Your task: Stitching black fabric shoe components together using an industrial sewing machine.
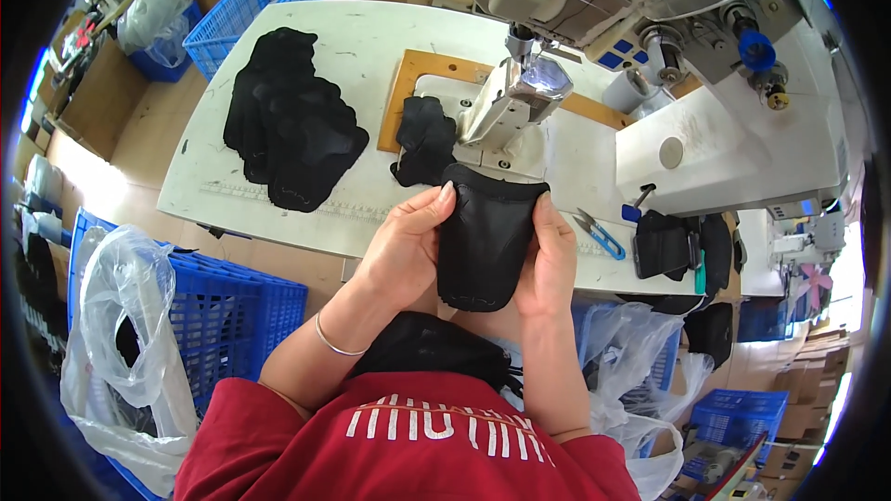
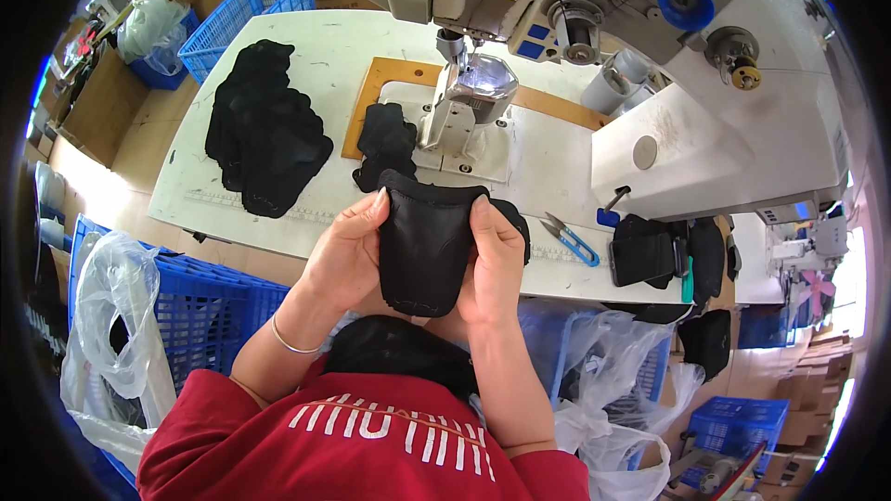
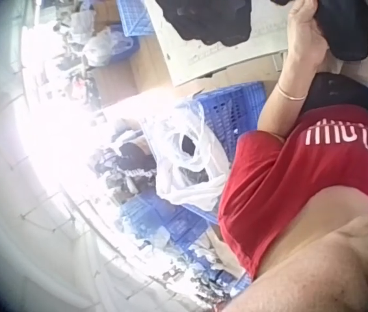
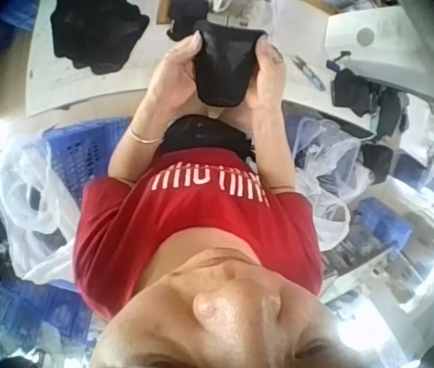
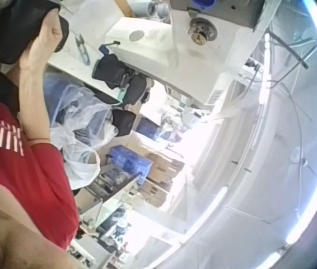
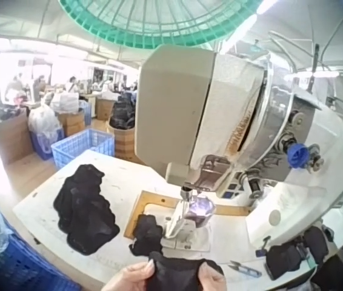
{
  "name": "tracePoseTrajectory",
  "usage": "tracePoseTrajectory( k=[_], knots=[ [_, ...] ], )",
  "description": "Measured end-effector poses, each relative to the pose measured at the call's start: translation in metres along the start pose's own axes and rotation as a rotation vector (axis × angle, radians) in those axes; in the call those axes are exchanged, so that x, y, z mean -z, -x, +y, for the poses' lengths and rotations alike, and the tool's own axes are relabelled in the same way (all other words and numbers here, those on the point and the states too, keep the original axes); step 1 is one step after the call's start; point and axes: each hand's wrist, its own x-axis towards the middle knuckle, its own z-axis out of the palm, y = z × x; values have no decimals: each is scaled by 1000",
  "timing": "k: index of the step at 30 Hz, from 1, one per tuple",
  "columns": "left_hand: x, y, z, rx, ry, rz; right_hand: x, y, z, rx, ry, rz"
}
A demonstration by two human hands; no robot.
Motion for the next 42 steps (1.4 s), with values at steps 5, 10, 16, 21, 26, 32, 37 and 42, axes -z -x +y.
tracePoseTrajectory(
  k=[5,10,16,21,26,32,37,42],
  knots=[
    [8,10,4,-100,-87,54,-1,1,9,91,123,-39],
    [22,11,41,-554,-424,306,5,-13,16,157,439,-85],
    [61,2,115,-593,-346,374,43,-22,1,283,673,8],
    [120,-18,147,-731,-602,467,87,-27,-13,887,1807,89],
    [114,-10,112,-1285,-1613,985,120,-33,-5,882,1661,149],
    [79,11,12,-1032,-1919,560,113,-31,-13,669,1586,157],
    [53,-27,-3,-923,-1751,525,107,-30,-14,723,1757,64],
    [43,-56,12,-643,-1795,641,109,-31,-14,680,1473,55]
  ],
)
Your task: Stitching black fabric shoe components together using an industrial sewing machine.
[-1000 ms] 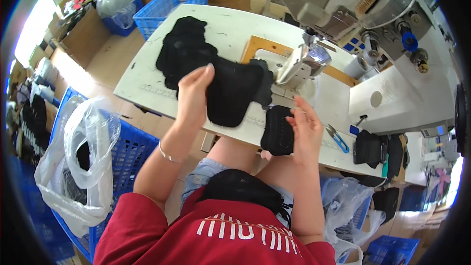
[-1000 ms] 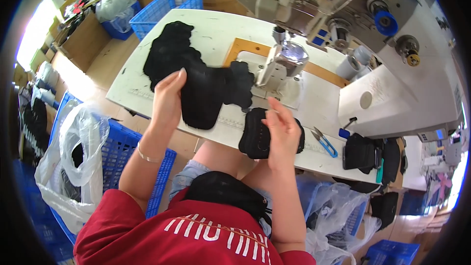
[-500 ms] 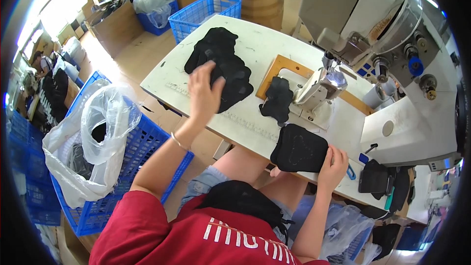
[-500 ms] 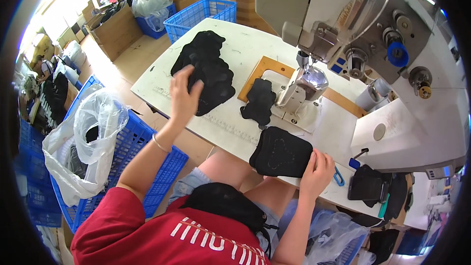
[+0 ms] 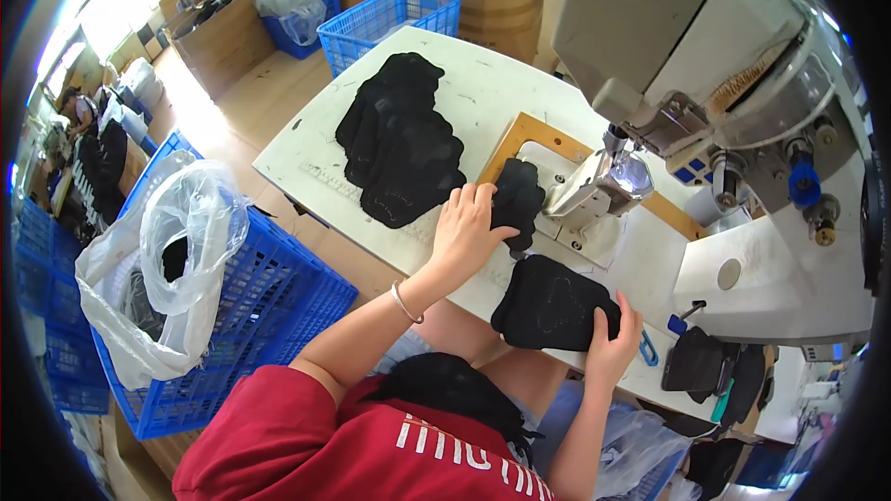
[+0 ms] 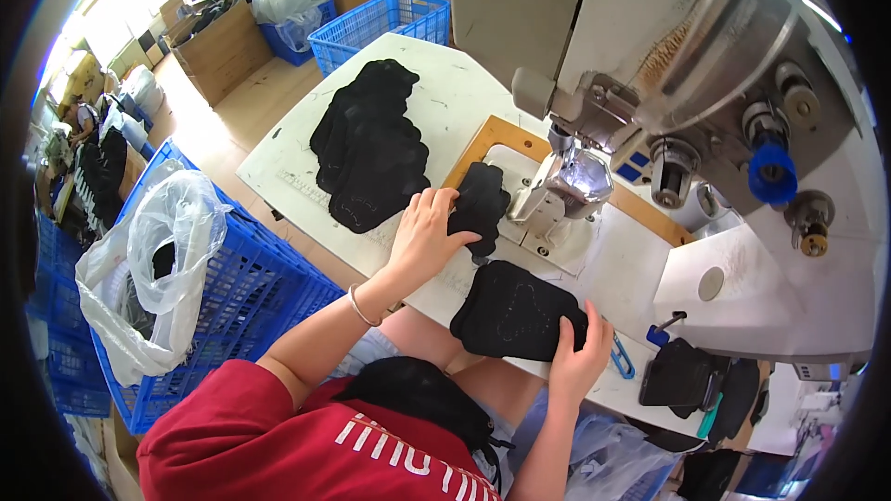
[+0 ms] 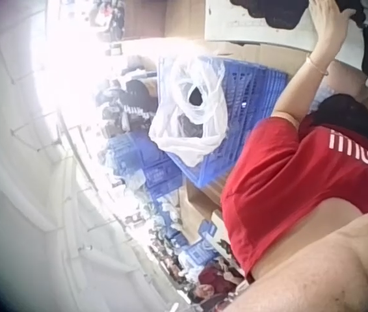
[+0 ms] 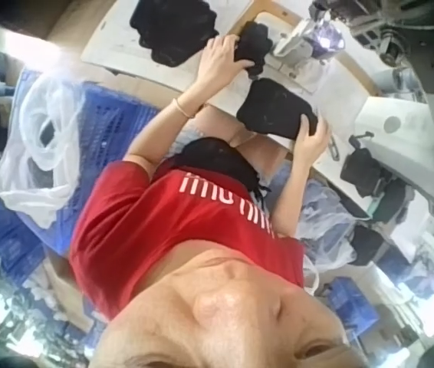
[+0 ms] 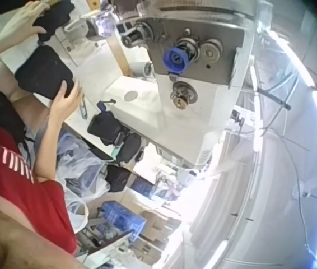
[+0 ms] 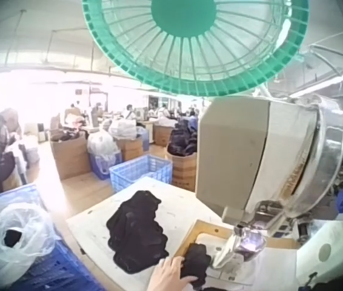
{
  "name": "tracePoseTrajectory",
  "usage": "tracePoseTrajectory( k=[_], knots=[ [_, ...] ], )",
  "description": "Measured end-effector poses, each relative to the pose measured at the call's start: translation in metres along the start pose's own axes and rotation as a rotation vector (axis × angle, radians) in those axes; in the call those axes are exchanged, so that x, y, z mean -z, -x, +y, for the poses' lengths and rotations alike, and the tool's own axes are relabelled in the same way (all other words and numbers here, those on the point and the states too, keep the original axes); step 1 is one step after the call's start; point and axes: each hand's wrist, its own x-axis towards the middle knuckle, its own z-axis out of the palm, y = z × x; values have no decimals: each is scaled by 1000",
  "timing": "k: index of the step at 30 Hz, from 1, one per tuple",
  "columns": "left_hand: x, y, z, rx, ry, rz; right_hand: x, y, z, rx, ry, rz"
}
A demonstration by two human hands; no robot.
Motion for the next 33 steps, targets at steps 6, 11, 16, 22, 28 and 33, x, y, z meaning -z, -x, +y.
tracePoseTrajectory(
  k=[6,11,16,22,28,33],
  knots=[
    [-7,-3,-10,51,211,84,0,0,-9,-146,53,110],
    [-2,-6,-17,-57,301,224,2,0,10,10,129,156],
    [15,1,-9,-38,360,262,16,-18,-7,208,281,185],
    [29,6,-20,456,1358,-271,30,-29,-23,-173,-153,117],
    [26,19,-4,511,1367,-397,39,-29,-43,-400,-561,-167],
    [10,33,9,272,1339,-360,31,-34,-52,-395,-633,-108]
  ],
)
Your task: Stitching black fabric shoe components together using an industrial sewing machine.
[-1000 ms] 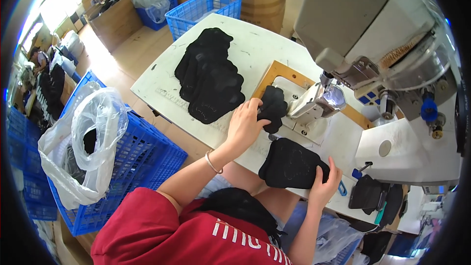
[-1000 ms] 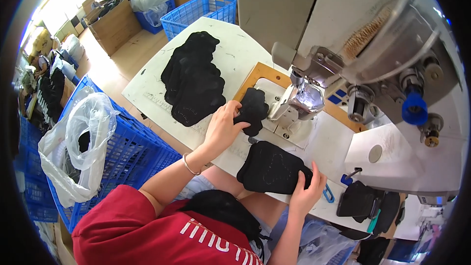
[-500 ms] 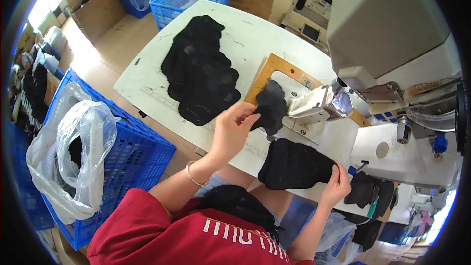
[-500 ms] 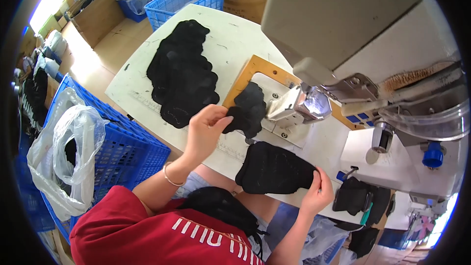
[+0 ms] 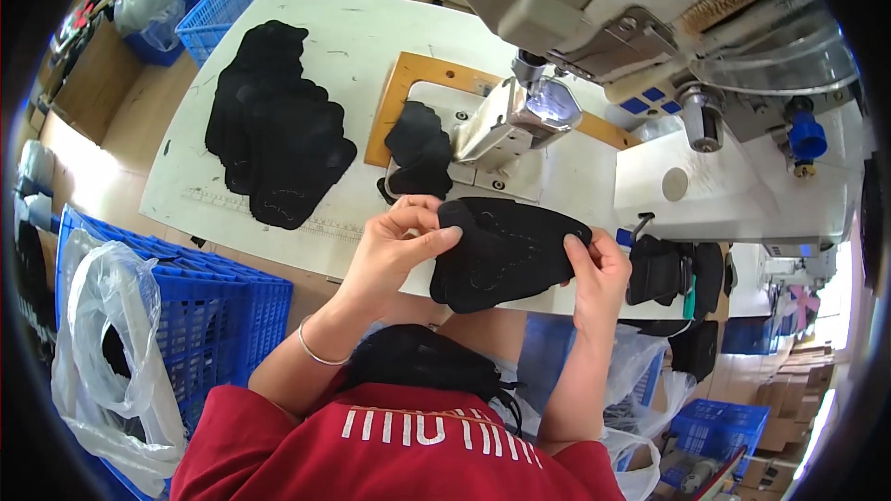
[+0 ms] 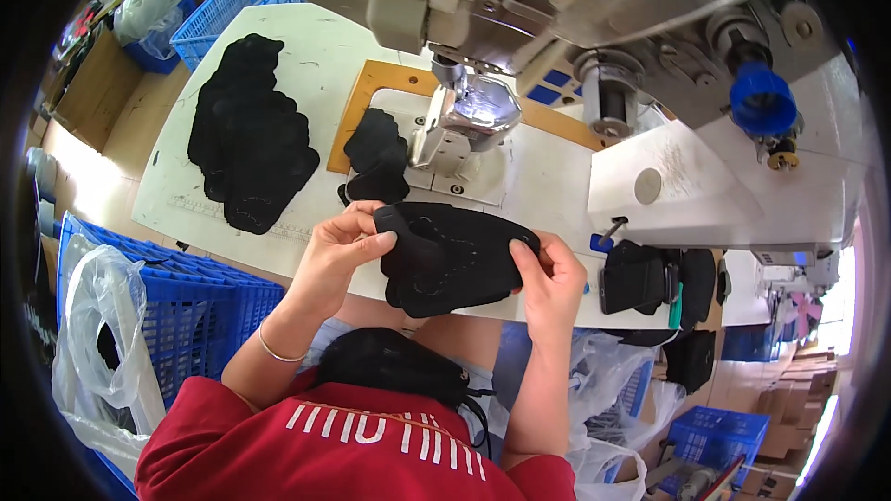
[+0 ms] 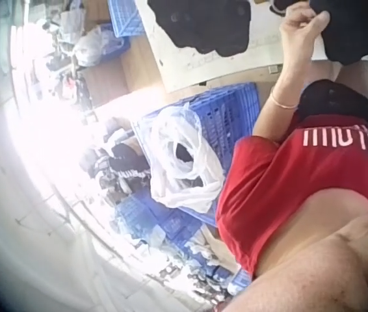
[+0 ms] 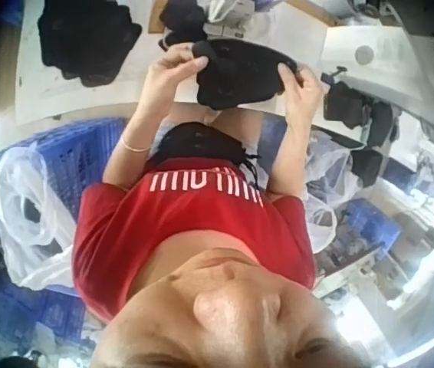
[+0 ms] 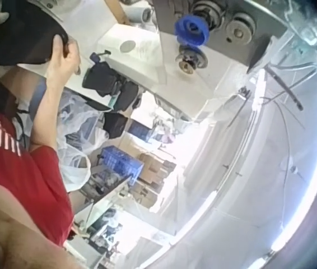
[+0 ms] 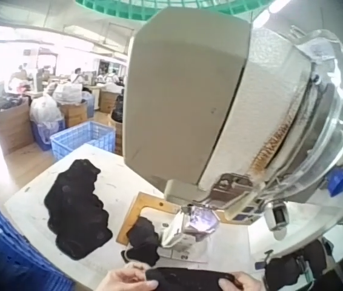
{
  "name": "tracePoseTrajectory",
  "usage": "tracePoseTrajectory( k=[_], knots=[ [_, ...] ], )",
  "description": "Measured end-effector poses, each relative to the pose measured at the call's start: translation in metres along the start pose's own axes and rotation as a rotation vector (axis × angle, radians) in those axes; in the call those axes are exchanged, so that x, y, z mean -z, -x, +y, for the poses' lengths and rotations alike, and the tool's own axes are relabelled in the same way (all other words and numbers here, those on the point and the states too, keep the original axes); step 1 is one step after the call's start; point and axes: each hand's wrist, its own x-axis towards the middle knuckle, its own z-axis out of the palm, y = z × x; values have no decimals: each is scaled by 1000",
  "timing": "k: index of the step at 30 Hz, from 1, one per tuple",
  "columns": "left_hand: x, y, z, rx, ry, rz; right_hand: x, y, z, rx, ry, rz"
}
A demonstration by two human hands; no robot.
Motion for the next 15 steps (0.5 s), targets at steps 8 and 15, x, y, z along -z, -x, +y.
tracePoseTrajectory(
  k=[8,15],
  knots=[
    [-31,6,9,143,267,81,-21,4,3,52,-74,25],
    [-23,3,4,94,186,158,-55,24,13,-189,-283,-138]
  ],
)
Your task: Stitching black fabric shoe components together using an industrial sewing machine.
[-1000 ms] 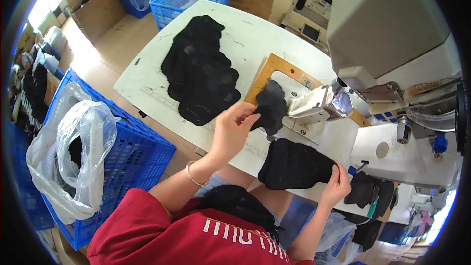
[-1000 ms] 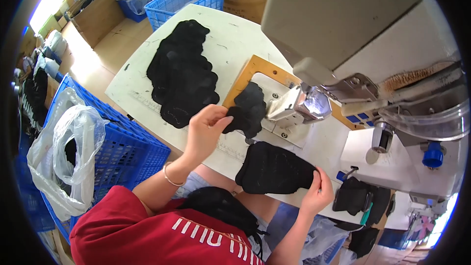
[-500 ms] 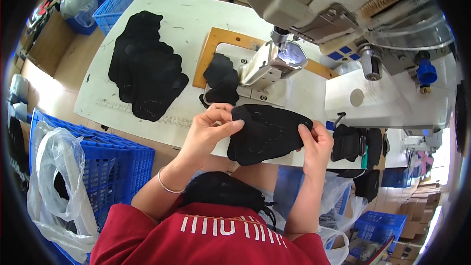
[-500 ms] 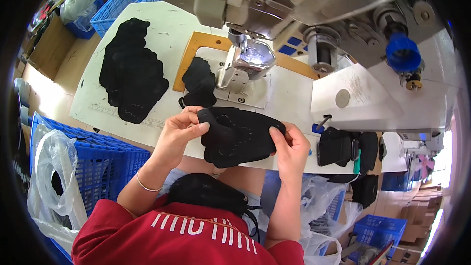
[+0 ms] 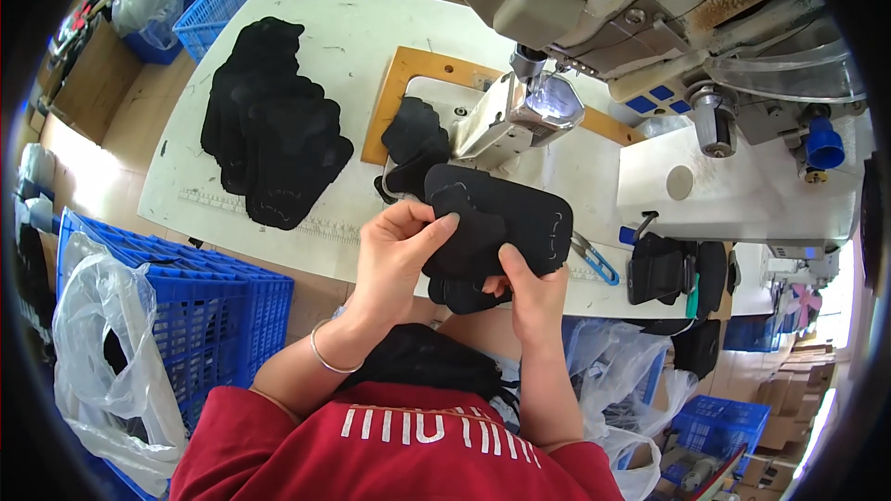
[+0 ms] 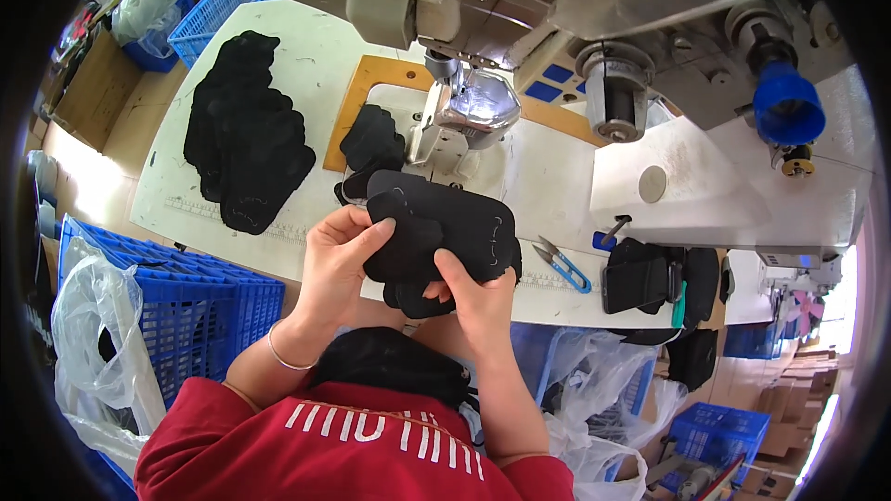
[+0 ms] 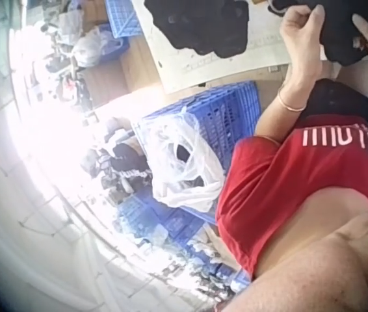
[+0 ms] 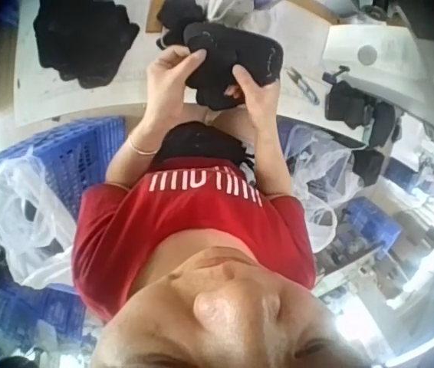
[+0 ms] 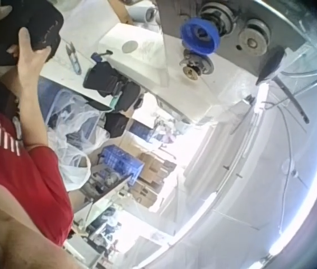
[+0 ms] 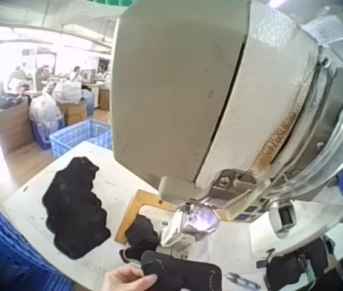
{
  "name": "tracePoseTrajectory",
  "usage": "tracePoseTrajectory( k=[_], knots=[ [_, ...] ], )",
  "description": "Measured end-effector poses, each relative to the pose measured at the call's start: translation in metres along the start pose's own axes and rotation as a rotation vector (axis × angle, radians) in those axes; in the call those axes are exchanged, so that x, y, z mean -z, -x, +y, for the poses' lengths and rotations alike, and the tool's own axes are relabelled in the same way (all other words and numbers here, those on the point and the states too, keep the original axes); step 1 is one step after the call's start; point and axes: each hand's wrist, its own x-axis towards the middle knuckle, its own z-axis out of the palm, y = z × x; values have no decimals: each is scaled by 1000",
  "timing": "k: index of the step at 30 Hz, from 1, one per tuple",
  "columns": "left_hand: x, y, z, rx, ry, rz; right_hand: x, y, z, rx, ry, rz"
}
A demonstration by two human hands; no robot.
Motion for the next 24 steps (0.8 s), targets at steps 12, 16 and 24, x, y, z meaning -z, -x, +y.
tracePoseTrajectory(
  k=[12,16,24],
  knots=[
    [-6,-1,6,-41,-101,-17,-2,1,-12,84,40,42],
    [-7,0,6,-58,-98,-11,-4,2,-13,89,45,40],
    [-12,4,6,-52,-72,9,-5,4,-14,89,49,67]
  ],
)
